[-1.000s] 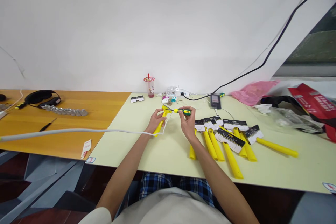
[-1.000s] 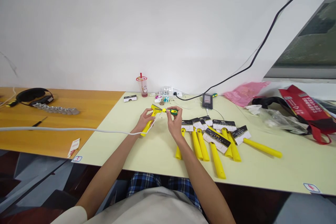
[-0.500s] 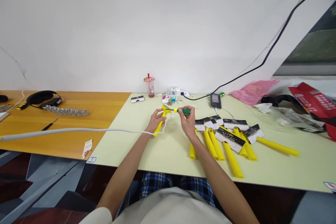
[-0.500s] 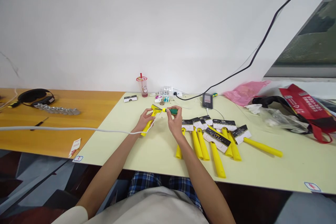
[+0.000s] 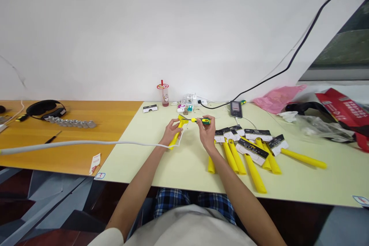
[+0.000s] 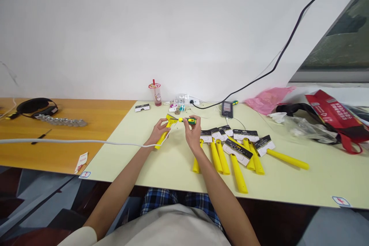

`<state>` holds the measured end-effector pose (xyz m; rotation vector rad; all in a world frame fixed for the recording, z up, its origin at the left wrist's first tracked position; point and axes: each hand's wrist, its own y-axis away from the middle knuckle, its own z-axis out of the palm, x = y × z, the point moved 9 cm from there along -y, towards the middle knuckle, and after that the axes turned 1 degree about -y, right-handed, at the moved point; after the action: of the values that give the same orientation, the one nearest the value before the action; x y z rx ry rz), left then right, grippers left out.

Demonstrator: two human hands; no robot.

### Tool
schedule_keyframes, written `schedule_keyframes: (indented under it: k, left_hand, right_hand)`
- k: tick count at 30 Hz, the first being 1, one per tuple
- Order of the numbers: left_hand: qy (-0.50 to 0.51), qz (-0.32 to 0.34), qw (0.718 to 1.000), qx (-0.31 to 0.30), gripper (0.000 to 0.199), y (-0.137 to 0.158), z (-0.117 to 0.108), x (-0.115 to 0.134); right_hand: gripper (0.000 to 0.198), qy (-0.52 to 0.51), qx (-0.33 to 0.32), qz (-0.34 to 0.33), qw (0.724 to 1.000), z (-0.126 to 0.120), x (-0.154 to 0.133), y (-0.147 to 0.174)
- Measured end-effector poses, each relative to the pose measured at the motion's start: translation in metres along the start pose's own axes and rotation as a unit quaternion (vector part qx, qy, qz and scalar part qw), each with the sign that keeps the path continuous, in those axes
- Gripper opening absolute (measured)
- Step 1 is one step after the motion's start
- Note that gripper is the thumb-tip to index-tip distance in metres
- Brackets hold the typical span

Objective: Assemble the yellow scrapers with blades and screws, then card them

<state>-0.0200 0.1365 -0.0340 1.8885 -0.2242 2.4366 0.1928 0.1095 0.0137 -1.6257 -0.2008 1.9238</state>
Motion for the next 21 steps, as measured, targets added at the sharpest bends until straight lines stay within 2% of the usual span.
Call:
schedule_keyframes:
  k: [4, 7, 11, 16, 21]
  left_hand:
    - [0.001, 0.003, 1.0, -0.005, 0.064, 0.0, 0.001, 0.001]
    - [0.002, 0.005, 1.0, 0.0, 0.064, 0.0, -0.001, 0.004]
    - [0.003, 0.007, 1.0, -0.002, 0.063, 0.002, 0.0, 0.006]
    - [0.002, 0.01, 1.0, -0.009, 0.062, 0.003, 0.004, 0.007]
    - [0.004, 0.004, 1.0, -0.008, 0.063, 0.003, 0.002, 0.007]
  right_hand:
    - [0.039, -0.044, -0.05, -0.035, 0.997, 0.01, -0.01, 0.001]
    - [0.039, -0.073, -0.088, -0.037, 0.993, 0.019, -0.015, 0.005]
    - [0.035, -0.061, -0.07, -0.028, 0.995, 0.015, -0.012, 0.005]
    - [0.043, -0.012, -0.013, -0.011, 1.0, 0.002, -0.003, 0.0]
    - [0.035, -0.051, -0.079, -0.039, 0.995, 0.016, -0.013, 0.005]
